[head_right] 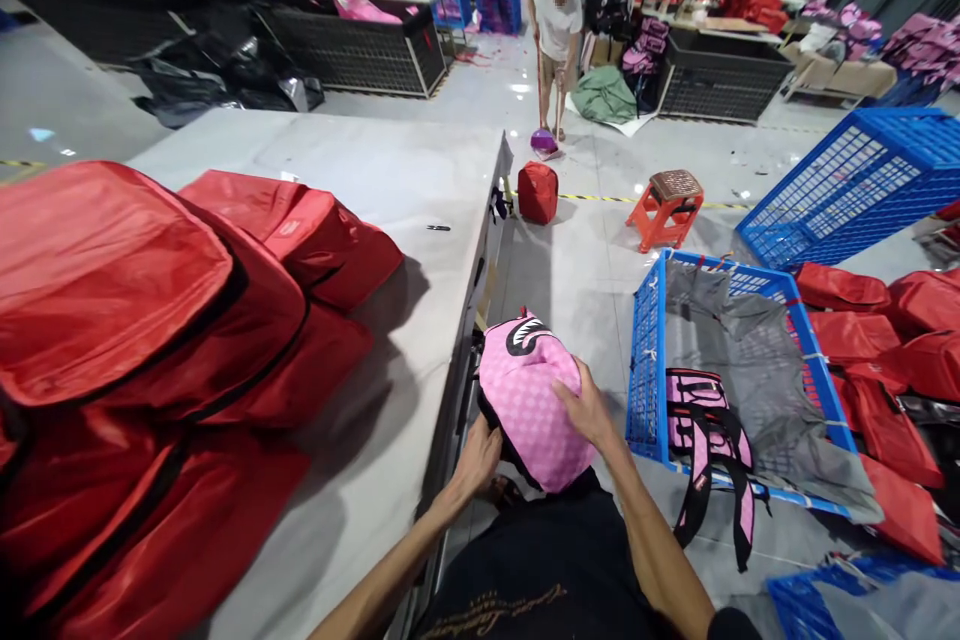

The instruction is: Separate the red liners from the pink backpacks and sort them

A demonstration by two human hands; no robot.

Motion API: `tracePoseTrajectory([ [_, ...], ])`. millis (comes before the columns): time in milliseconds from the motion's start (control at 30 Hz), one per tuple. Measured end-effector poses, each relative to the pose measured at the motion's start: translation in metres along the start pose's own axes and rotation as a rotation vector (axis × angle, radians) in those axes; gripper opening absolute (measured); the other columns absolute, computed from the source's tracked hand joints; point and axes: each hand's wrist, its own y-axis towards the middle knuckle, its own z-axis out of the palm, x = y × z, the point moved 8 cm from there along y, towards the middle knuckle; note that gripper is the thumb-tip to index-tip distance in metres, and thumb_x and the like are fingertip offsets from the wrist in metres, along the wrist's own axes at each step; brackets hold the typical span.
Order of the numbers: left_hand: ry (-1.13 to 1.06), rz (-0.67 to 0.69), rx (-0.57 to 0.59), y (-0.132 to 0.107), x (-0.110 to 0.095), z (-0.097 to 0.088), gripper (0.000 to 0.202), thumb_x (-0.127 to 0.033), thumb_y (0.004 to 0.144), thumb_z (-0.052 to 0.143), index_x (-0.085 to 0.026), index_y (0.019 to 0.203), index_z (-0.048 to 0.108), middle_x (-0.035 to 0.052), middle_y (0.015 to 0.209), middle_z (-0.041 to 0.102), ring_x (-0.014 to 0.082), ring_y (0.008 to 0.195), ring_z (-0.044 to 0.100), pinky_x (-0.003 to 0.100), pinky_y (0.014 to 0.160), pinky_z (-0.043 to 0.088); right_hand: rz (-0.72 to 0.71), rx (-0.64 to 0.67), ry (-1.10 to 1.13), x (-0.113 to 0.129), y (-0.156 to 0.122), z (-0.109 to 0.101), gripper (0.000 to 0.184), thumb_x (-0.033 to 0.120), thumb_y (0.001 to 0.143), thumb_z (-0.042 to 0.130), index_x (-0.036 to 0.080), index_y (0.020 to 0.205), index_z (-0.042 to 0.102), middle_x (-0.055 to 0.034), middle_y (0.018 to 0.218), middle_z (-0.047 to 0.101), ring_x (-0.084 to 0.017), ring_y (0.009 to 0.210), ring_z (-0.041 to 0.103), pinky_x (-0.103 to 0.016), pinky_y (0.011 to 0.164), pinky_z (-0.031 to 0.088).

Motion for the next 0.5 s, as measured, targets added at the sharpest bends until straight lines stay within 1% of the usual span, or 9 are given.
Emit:
tracePoseTrajectory([
  [67,0.026,-0.023,-0.009,0.005,0.002,0.002,0.066,-0.042,0.088,0.067,-0.014,0.147,0.067,0.0255,0.146,0.075,0.0479,0.138,0.069,0.055,0.116,0.054,0.044,-0.044,-0.132,0.003,0.003,0.01,0.072,0.074,0.099,0.068,0.031,0.156,0.062,-0.0096,0.149,0.075,-0.035,0.137,0.071,-0.045,0.116,0.053],
  [133,0.043,-0.055,-0.027,0.009,0.009,0.004,0.074,-0.045,0.089,0.065,-0.011,0.154,0.062,0.0287,0.152,0.071,0.0491,0.141,0.067,0.056,0.118,0.053,0.085,-0.051,-0.227,-0.005,0.005,0.018,0.067,0.077,0.102,0.06,0.028,0.146,0.067,-0.011,0.132,0.082,-0.036,0.125,0.076,-0.044,0.107,0.055],
  [233,0.051,-0.044,-0.034,0.008,0.019,0.005,0.093,-0.052,0.093,0.061,-0.011,0.173,0.039,0.0296,0.165,0.06,0.0485,0.15,0.061,0.06,0.122,0.048,0.048,-0.037,-0.327,-0.016,0.008,0.027,0.066,0.079,0.106,0.05,0.024,0.137,0.07,-0.0138,0.12,0.083,-0.038,0.115,0.078,-0.041,0.098,0.055],
  [267,0.047,-0.034,-0.032,0.005,0.023,0.005,0.097,-0.055,0.093,0.061,-0.011,0.175,0.033,0.029,0.169,0.056,0.0479,0.154,0.058,0.06,0.125,0.047,0.032,-0.05,-0.346,-0.019,0.007,0.028,0.067,0.079,0.107,0.047,0.024,0.136,0.07,-0.0148,0.119,0.083,-0.038,0.114,0.078,-0.041,0.097,0.055],
  [300,0.036,-0.026,-0.027,0.002,0.026,0.005,0.101,-0.057,0.091,0.063,-0.012,0.175,0.032,0.0284,0.173,0.053,0.0471,0.157,0.055,0.06,0.127,0.045,0.025,-0.067,-0.361,-0.02,0.005,0.029,0.067,0.079,0.107,0.045,0.023,0.135,0.069,-0.0156,0.118,0.083,-0.038,0.113,0.079,-0.041,0.096,0.054],
  [367,-0.004,0.002,-0.009,-0.004,0.028,0.008,0.099,-0.058,0.086,0.066,-0.012,0.17,0.041,0.0271,0.175,0.051,0.0444,0.163,0.049,0.056,0.131,0.042,0.03,-0.107,-0.37,-0.02,0.001,0.029,0.067,0.08,0.106,0.045,0.023,0.132,0.07,-0.0162,0.115,0.082,-0.038,0.112,0.079,-0.04,0.095,0.054],
  [400,-0.03,0.015,0.001,-0.005,0.027,0.009,0.094,-0.056,0.083,0.068,-0.013,0.164,0.048,0.0263,0.173,0.053,0.0427,0.163,0.048,0.054,0.132,0.041,0.039,-0.12,-0.36,-0.019,0.0,0.027,0.067,0.081,0.105,0.045,0.024,0.128,0.07,-0.0156,0.112,0.082,-0.038,0.111,0.079,-0.04,0.095,0.054],
  [433,-0.058,0.019,0.006,-0.005,0.024,0.01,0.086,-0.051,0.081,0.068,-0.014,0.157,0.055,0.0252,0.169,0.057,0.0412,0.162,0.049,0.053,0.132,0.041,0.042,-0.123,-0.338,-0.016,-0.001,0.025,0.067,0.083,0.104,0.046,0.024,0.123,0.071,-0.0142,0.109,0.082,-0.037,0.109,0.078,-0.04,0.094,0.055],
  [500,-0.117,-0.003,-0.001,-0.003,0.012,0.006,0.07,-0.039,0.077,0.067,-0.016,0.143,0.065,0.0219,0.155,0.069,0.0388,0.153,0.059,0.052,0.128,0.046,0.012,-0.083,-0.221,-0.008,0.002,0.018,0.069,0.087,0.101,0.048,0.024,0.114,0.074,-0.0117,0.105,0.082,-0.035,0.107,0.077,-0.04,0.097,0.056],
])
